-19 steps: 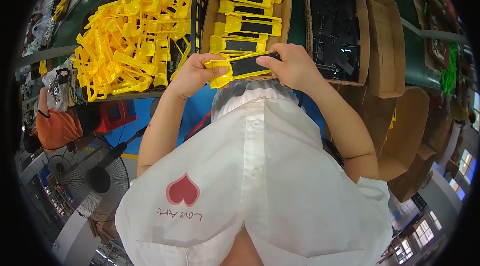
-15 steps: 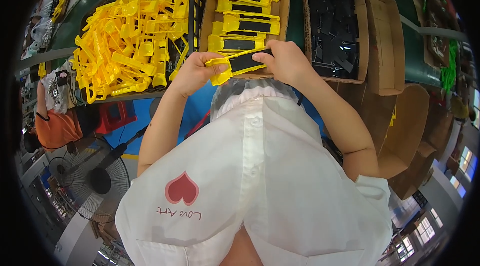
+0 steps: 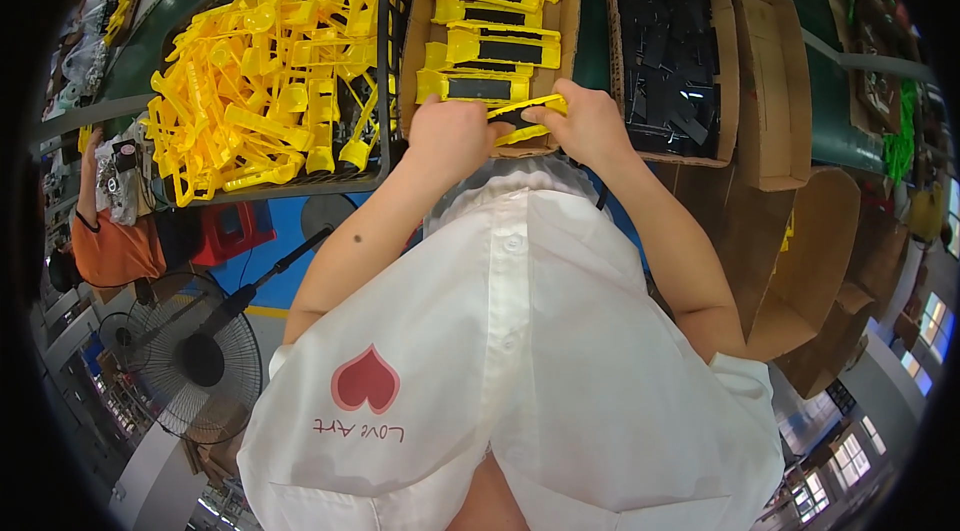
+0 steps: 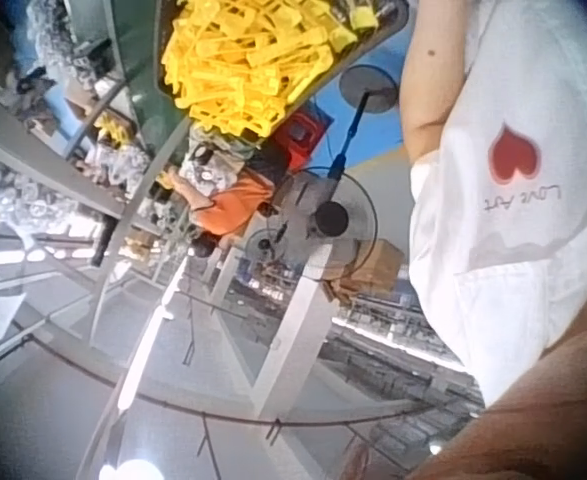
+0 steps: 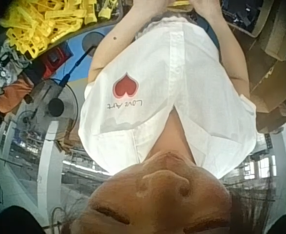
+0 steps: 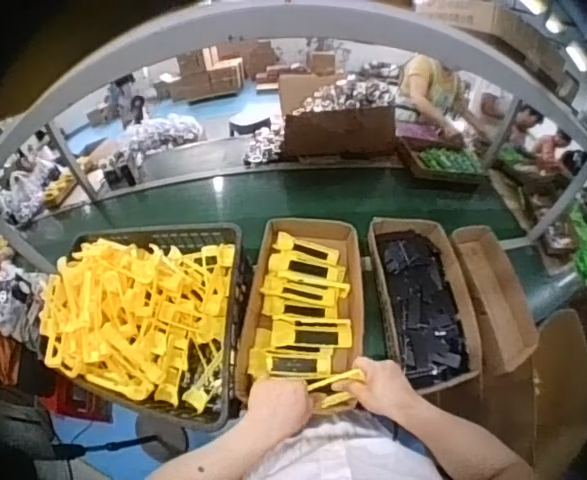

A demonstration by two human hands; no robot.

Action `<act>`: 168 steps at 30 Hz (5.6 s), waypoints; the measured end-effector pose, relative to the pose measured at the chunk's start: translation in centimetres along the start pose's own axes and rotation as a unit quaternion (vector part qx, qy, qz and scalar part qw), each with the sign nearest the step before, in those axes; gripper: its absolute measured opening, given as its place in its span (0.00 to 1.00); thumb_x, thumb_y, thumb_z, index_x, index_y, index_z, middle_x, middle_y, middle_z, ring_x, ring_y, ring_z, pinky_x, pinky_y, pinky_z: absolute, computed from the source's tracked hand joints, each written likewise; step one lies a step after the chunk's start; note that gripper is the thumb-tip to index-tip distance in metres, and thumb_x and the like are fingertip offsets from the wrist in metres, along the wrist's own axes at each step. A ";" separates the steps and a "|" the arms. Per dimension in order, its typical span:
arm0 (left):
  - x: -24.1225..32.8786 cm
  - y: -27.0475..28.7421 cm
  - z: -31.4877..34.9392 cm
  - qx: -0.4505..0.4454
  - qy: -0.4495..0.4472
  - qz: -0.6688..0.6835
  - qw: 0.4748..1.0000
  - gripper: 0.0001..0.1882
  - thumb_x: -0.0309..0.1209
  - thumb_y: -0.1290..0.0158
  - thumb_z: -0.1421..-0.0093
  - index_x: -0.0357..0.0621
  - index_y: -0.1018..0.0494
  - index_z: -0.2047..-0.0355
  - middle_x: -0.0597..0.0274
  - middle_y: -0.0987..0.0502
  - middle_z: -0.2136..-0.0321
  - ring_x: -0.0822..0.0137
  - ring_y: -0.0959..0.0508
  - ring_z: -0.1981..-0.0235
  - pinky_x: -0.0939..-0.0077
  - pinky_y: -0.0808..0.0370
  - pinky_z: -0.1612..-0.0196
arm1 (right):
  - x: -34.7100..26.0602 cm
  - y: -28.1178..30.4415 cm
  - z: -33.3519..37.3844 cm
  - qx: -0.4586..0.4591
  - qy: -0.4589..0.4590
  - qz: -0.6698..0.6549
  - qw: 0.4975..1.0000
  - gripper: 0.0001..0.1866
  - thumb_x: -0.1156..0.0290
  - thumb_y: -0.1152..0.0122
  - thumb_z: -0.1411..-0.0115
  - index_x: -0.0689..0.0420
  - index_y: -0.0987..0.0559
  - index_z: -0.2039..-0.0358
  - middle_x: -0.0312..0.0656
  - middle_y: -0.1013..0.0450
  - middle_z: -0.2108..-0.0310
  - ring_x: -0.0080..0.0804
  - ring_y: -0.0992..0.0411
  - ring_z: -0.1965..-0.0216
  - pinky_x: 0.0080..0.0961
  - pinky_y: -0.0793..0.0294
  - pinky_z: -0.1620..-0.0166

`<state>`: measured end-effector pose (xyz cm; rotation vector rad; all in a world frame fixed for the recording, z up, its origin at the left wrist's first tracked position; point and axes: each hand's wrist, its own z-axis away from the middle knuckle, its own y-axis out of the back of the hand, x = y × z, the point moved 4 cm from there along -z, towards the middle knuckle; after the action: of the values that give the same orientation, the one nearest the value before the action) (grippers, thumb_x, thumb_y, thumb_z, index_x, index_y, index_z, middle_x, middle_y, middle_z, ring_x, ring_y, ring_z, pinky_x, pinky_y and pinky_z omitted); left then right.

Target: Assembling small solar lighting components by inserting solar panels into yellow plastic housings.

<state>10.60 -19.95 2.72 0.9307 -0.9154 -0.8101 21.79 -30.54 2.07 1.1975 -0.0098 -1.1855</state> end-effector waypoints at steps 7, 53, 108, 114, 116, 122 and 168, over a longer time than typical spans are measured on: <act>2.3 0.1 -3.1 0.023 -0.027 0.129 0.991 0.14 0.42 0.47 0.54 0.42 0.27 0.79 0.52 0.27 0.82 0.54 0.26 0.75 0.63 0.30 0.71 | 1.3 0.2 -0.1 0.045 0.043 -0.070 0.996 0.21 0.57 0.41 0.51 0.60 0.38 0.74 0.48 0.31 0.78 0.36 0.29 0.75 0.26 0.33 0.73; -9.8 1.9 6.9 -0.105 0.026 0.939 0.326 0.29 0.53 0.67 0.44 0.37 0.32 0.64 0.53 0.29 0.73 0.63 0.32 0.80 0.80 0.36 0.83 | 14.9 4.8 -0.2 0.256 -0.083 -0.004 0.963 0.12 0.63 0.49 0.45 0.59 0.30 0.68 0.44 0.28 0.75 0.33 0.29 0.76 0.26 0.32 0.72; -5.5 0.7 3.5 -0.029 0.038 0.662 0.748 0.11 0.25 0.50 0.47 0.33 0.29 0.63 0.54 0.25 0.73 0.65 0.24 0.75 0.81 0.29 0.70 | -1.8 1.1 0.6 -0.121 -0.064 -0.167 0.976 0.22 0.53 0.40 0.54 0.61 0.31 0.71 0.45 0.28 0.77 0.33 0.28 0.76 0.25 0.31 0.72; -0.9 2.5 1.5 0.056 -0.021 0.036 0.998 0.16 0.42 0.47 0.52 0.40 0.29 0.81 0.51 0.28 0.83 0.53 0.28 0.80 0.65 0.31 0.70 | -1.7 0.7 0.7 0.016 0.017 -0.005 1.000 0.20 0.54 0.40 0.53 0.60 0.29 0.72 0.47 0.28 0.78 0.35 0.28 0.75 0.28 0.32 0.71; -0.2 2.0 -0.2 0.003 0.025 0.024 0.999 0.17 0.44 0.48 0.52 0.41 0.29 0.82 0.55 0.28 0.86 0.52 0.27 0.79 0.63 0.31 0.72 | -1.5 0.9 0.6 0.027 0.013 -0.012 0.999 0.21 0.54 0.40 0.54 0.62 0.29 0.73 0.48 0.29 0.79 0.36 0.28 0.75 0.27 0.31 0.70; 0.8 0.3 -3.3 0.081 -0.041 0.091 0.992 0.11 0.38 0.46 0.56 0.43 0.29 0.83 0.54 0.27 0.82 0.55 0.26 0.76 0.64 0.30 0.73 | 0.7 0.4 0.9 0.015 -0.004 -0.116 0.993 0.31 0.48 0.39 0.55 0.63 0.39 0.68 0.51 0.32 0.72 0.36 0.30 0.70 0.24 0.31 0.68; -18.0 7.5 2.5 0.528 0.036 0.399 0.749 0.03 0.22 0.51 0.50 0.43 0.31 0.73 0.63 0.30 0.72 0.67 0.29 0.74 0.80 0.32 0.73 | 12.0 4.9 0.0 0.237 -0.030 -0.401 0.885 0.06 0.70 0.45 0.47 0.57 0.31 0.72 0.31 0.35 0.82 0.14 0.40 0.84 0.11 0.44 0.82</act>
<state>2.69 -2.16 5.12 1.3258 -1.5771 0.6019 30.60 -39.52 -1.04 1.6657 0.1753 -2.0285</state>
